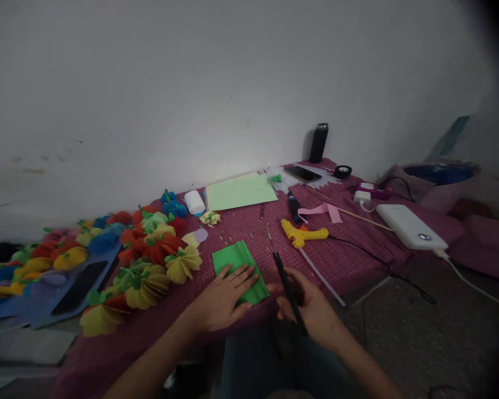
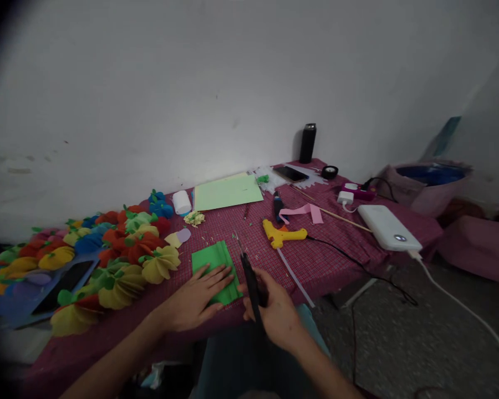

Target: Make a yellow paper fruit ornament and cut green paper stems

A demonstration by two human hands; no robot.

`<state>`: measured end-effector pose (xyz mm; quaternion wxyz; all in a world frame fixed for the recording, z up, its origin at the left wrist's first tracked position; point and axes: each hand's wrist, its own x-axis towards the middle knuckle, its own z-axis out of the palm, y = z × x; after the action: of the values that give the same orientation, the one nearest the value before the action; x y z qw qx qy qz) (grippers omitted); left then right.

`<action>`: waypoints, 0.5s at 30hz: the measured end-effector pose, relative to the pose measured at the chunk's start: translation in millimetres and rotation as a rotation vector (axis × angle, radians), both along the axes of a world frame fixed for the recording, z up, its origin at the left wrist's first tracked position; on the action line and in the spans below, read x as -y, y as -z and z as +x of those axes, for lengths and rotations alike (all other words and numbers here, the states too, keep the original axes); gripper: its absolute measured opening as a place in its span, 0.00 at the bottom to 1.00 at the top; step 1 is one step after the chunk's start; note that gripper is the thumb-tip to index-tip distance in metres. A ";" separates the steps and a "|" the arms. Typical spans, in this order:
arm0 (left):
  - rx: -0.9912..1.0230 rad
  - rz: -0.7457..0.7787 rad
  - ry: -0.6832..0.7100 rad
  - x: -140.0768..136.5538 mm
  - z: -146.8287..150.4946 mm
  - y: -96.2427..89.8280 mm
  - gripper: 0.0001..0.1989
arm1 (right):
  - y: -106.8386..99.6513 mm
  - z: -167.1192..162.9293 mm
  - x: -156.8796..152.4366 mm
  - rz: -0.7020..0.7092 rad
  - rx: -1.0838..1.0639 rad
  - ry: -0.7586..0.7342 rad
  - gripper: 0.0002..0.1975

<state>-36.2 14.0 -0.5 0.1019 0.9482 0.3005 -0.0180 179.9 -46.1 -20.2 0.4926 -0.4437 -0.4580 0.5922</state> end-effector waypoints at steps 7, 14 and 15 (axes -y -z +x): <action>0.008 -0.002 0.010 2.2 2.5 0.8 0.27 | 26.7 -11.3 19.1 -0.023 -0.033 0.075 0.28; 0.004 -0.002 0.030 0.9 1.1 0.5 0.28 | 24.9 -17.7 17.9 0.110 0.184 0.044 0.25; 0.000 0.003 0.033 0.8 0.7 0.7 0.28 | 23.2 -18.7 17.9 0.137 0.239 0.043 0.25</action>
<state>-35.5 13.2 -1.2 0.1001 0.9532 0.2848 -0.0191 161.3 -64.0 -43.4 0.4765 -0.4861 -0.5430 0.4917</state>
